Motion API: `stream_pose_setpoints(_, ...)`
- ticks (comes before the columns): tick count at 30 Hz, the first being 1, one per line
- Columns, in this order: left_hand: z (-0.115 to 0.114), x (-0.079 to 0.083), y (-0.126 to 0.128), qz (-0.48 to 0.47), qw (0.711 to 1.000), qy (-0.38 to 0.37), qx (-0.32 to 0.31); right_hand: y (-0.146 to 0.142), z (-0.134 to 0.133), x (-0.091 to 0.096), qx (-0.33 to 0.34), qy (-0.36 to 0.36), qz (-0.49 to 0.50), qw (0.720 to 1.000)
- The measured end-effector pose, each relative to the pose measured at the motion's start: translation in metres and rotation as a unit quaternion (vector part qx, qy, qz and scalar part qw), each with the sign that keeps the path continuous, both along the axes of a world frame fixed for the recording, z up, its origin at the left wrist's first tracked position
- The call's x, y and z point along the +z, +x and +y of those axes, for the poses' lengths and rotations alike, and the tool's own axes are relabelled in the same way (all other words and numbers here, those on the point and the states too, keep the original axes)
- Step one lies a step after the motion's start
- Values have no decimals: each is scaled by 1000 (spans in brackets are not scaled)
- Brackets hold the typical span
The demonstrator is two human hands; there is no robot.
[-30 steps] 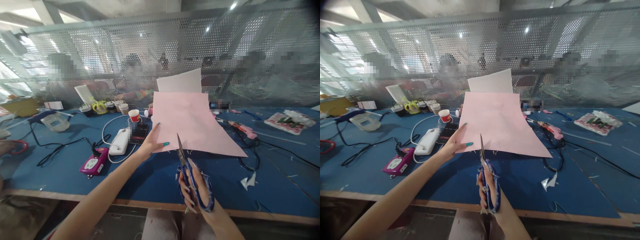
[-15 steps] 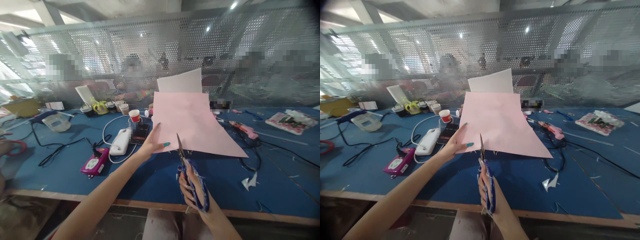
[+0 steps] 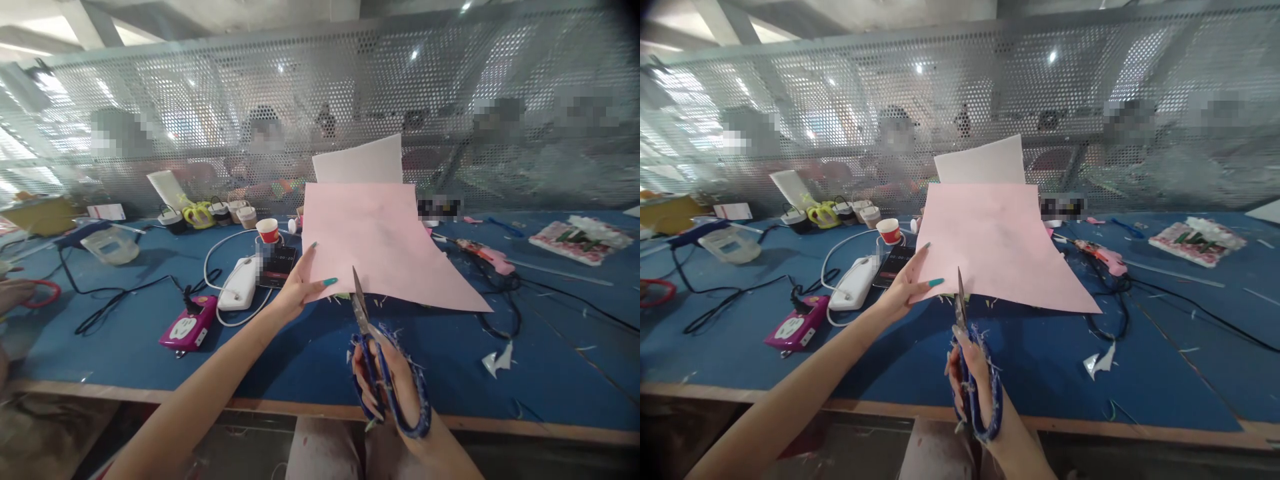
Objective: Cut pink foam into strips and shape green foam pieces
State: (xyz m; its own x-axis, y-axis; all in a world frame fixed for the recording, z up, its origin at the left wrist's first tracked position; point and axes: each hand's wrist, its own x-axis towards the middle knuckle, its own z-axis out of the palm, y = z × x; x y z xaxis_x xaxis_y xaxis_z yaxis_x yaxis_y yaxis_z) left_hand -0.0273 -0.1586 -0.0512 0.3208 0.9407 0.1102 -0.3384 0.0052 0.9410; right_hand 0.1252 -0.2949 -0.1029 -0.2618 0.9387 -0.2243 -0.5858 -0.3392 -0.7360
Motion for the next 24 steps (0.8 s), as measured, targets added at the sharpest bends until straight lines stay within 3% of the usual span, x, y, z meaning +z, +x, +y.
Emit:
stream_pose_setpoints(10, -1, 0, -1, 25, 999, 22, -7, -4, 5, -12, 21, -21, 49, 998)
stream_pose_setpoints(15, -2, 2, 1, 15, 999, 38, -17, -1, 6, -11, -23, -22, 32, 999)
stream_pose_setpoints(24, -2, -1, 0, 26, 998, 55, -14, -7, 11, -5, -26, -21, 19, 999)
